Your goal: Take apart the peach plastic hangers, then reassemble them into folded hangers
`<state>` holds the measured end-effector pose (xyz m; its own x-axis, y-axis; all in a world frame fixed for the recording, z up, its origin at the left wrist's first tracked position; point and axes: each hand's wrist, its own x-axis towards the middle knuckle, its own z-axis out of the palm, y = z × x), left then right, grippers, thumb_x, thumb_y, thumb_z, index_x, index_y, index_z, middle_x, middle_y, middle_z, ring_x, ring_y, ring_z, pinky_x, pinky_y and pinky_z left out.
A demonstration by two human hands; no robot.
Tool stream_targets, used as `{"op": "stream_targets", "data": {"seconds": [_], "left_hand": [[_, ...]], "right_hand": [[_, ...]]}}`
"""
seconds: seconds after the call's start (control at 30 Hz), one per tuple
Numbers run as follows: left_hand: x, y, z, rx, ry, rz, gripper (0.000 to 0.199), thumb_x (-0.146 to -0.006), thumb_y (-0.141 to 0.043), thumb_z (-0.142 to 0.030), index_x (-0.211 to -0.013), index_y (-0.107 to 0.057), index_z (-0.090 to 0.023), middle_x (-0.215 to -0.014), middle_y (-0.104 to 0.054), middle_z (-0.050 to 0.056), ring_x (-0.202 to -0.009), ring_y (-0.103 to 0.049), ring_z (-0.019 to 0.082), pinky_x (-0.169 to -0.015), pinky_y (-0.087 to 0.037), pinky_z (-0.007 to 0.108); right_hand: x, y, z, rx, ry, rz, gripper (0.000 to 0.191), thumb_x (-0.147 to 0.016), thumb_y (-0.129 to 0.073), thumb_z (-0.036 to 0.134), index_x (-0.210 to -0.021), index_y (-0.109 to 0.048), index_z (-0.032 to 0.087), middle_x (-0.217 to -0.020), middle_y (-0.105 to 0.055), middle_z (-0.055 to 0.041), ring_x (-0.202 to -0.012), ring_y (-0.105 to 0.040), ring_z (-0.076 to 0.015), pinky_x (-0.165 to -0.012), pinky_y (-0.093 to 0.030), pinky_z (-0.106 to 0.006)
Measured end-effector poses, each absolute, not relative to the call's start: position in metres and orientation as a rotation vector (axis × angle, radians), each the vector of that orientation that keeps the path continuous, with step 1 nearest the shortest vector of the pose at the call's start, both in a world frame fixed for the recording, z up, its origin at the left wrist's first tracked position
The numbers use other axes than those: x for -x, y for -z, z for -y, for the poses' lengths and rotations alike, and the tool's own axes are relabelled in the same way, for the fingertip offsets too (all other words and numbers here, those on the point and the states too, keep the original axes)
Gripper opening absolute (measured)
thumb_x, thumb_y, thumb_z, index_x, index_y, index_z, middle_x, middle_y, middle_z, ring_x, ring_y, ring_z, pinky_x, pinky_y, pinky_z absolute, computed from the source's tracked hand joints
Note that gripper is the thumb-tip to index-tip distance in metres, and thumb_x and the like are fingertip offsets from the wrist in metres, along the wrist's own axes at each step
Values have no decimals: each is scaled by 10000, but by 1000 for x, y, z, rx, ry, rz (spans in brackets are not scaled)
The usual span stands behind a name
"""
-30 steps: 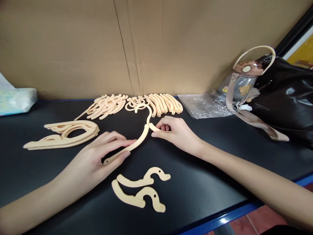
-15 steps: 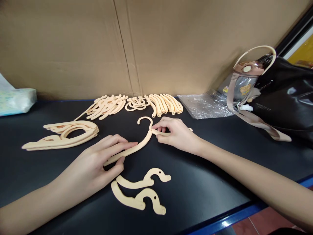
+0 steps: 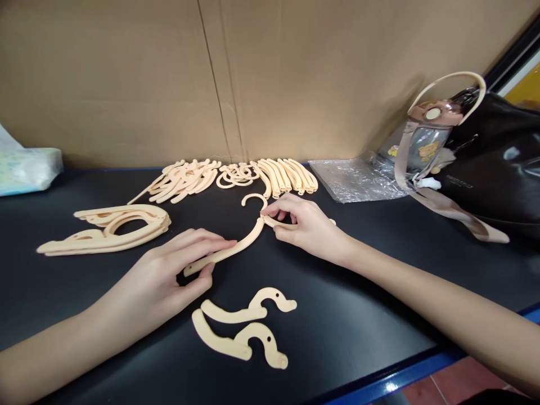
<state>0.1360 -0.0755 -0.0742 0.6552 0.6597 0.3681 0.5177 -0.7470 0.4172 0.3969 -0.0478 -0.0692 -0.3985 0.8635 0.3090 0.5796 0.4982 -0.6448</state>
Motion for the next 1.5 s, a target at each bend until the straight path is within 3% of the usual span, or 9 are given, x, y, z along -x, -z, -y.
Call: {"op": "stream_targets", "data": {"seconds": [0.13, 0.3, 0.47, 0.6, 0.73, 0.87, 1.03, 1.27, 1.5], "left_hand": [[-137, 73, 76, -2534, -757, -1001, 320, -914, -471, -113, -1187, -600, -218, -1112, -652, 20, -936, -588, 156, -800, -461, 270], [-137, 63, 80, -2396, -799, -1016, 195, -1008, -428, -273, -961, -606, -211, -1080, -648, 33, -934, -561, 178, -823, -441, 314], [-139, 57, 83, -2417, -875, -1011, 303, -1017, -315, -202, -899, -595, -210, -1017, -646, 26, -871, -527, 182, -782, -411, 329], [-136, 56, 85, -2510, -946, -925, 324, -989, -319, -140, -714, -474, -211, -1015, -635, 31, -911, -535, 177, -790, -406, 331], [-136, 53, 93, -2802, -1074, -882, 197, -944, -369, -92, -969, -515, -220, -1204, -631, 64, -1080, -554, 206, -909, -397, 371], [-147, 52, 104, -3253, -861, -767, 344, -960, -514, -315, -1245, -513, -122, -1190, -679, 135, -1135, -568, 286, -1039, -322, 443], [-150, 49, 103, -3387, -785, -837, 146, -972, -488, -247, -973, -595, -148, -752, -630, 32, -660, -568, 203, -632, -381, 345], [-110, 51, 85, -3165, -590, -1234, 254, -937, -361, -176, -690, -393, -222, -558, -454, -41, -454, -464, 137, -480, -277, 292], [-100, 55, 87, -2820, -385, -1441, 277, -939, -241, -206, -673, -305, -249, -551, -447, -33, -473, -445, 173, -507, -265, 314]], "right_hand": [[-401, 49, 61, 1067, -482, 2320, 147, -895, -658, 300, -1003, -707, 214, -1023, -640, -60, -964, -607, -188, -850, -478, -326], [-406, 23, 84, 1027, -765, 2740, 341, -743, -795, 511, -914, -692, 235, -883, -659, -4, -806, -606, -164, -667, -442, -275], [-402, 27, 91, 1105, -693, 2806, 91, -820, -720, 249, -783, -640, 225, -786, -630, 33, -755, -579, -127, -675, -405, -261], [-402, 30, 87, 1034, -569, 2737, 116, -799, -649, 112, -745, -596, 199, -761, -594, 27, -719, -533, -116, -659, -380, -258], [-399, 30, 86, 968, -603, 2567, 111, -847, -593, 85, -791, -572, 178, -791, -576, 11, -702, -504, -104, -654, -382, -245], [-381, 36, 92, 973, -925, 2315, 116, -919, -576, 170, -804, -582, 178, -767, -555, 20, -691, -481, -97, -647, -390, -227], [-366, 41, 92, 939, -1286, 2072, 240, -969, -544, 318, -779, -589, 179, -722, -551, 25, -662, -480, -102, -621, -395, -229], [-369, 46, 67, 936, -573, 2469, 264, -948, -373, 159, -692, -417, 206, -714, -490, 3, -654, -436, -131, -632, -368, -276], [-356, 65, 52, 813, -152, 2541, 126, -948, -536, 208, -1022, -623, 156, -1094, -627, -103, -999, -540, -213, -908, -390, -360]]}}
